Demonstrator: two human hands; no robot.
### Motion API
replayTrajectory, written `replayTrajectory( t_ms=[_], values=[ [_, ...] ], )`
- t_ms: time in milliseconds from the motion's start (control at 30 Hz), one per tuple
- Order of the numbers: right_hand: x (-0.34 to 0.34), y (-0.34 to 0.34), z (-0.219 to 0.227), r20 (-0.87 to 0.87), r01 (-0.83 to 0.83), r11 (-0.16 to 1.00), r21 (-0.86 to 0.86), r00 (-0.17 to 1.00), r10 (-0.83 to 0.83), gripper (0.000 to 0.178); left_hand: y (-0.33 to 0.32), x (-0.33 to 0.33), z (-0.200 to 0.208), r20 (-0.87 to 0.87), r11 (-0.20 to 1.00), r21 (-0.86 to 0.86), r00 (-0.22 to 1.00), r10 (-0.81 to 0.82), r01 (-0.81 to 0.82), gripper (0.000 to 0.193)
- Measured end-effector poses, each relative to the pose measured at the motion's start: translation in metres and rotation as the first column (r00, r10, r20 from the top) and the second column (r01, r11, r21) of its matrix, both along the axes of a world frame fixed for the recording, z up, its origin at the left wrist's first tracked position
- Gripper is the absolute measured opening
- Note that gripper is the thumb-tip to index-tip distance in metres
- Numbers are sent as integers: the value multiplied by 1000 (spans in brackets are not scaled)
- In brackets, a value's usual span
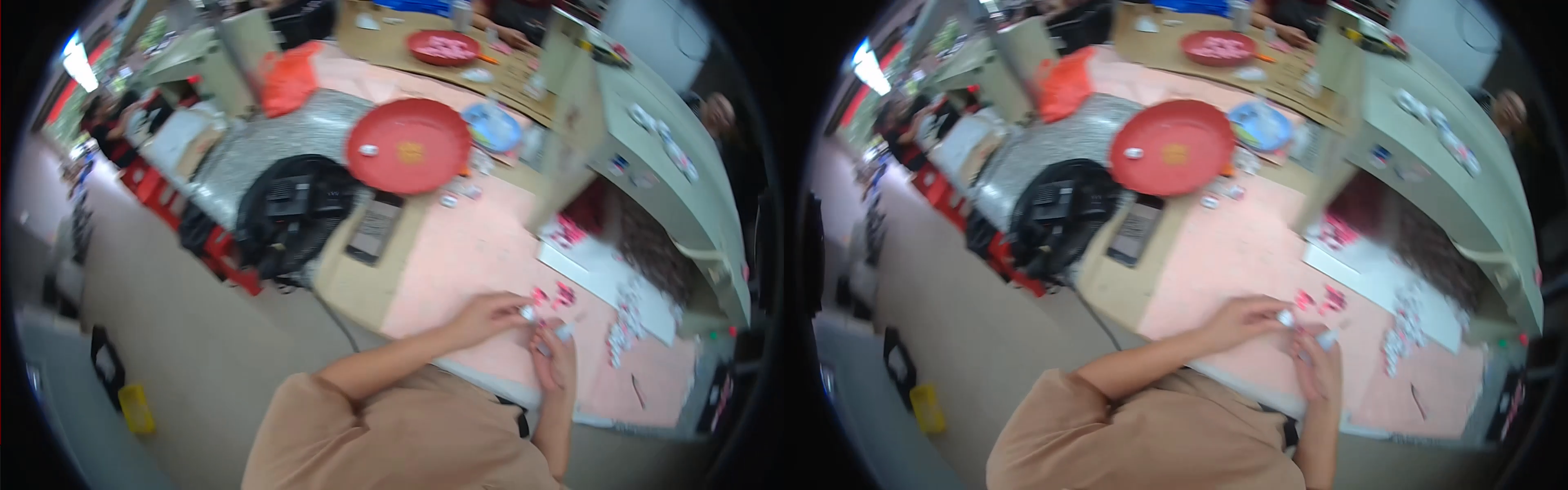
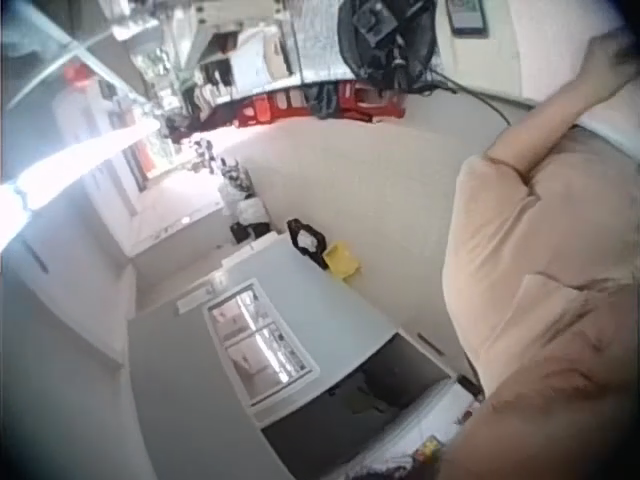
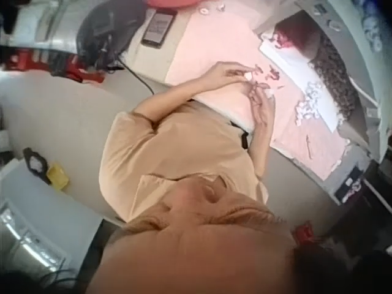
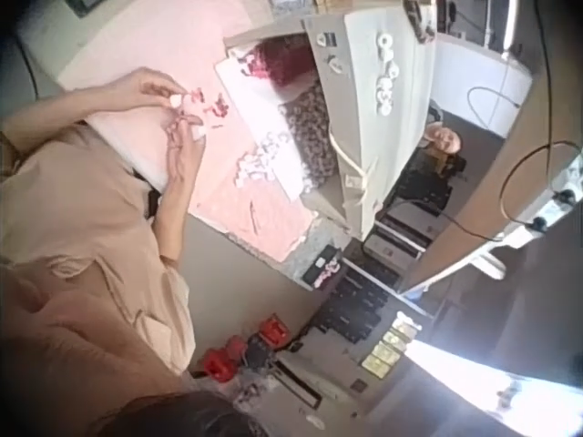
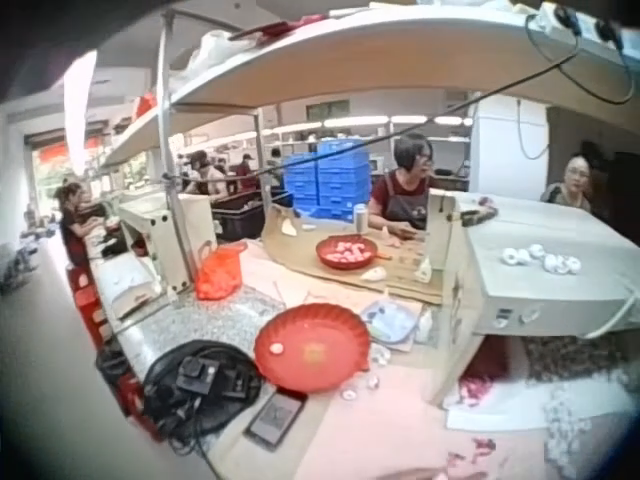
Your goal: Gluing small decorative bows onto toy head components on an assembly line.
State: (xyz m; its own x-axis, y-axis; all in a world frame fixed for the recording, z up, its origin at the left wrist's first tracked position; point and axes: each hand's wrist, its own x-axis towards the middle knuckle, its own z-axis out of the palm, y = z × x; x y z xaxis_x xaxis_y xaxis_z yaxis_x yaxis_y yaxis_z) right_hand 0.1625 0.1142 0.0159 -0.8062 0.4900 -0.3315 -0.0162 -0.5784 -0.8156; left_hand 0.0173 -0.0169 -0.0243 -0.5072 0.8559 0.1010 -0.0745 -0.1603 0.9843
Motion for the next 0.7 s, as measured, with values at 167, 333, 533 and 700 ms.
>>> replayTrajectory(
  t_ms=[167, 333, 533, 700],
  values=[
    [-7, 5, -4, -42, -75, 989, -128, 997, 70, 9, -7, -8, 11, -38, 1000, 3, 999, 1, -1, 38],
    [-1, 7, -6, -30, -99, 990, -100, 995, 97, 8, 1, -3, 13, 9, 995, -23, 996, -93, 93, 41],
    [-2, 4, -9, -1, -110, 991, -78, 994, 110, 8, 2, 1, 10, -34, 998, -8, 998, -57, 57, 38],
    [-3, 3, -13, -39, -83, 996, -44, 996, 82, 7, 1, 0, 11, -59, 998, -20, 996, -61, 60, 37]
  ],
)
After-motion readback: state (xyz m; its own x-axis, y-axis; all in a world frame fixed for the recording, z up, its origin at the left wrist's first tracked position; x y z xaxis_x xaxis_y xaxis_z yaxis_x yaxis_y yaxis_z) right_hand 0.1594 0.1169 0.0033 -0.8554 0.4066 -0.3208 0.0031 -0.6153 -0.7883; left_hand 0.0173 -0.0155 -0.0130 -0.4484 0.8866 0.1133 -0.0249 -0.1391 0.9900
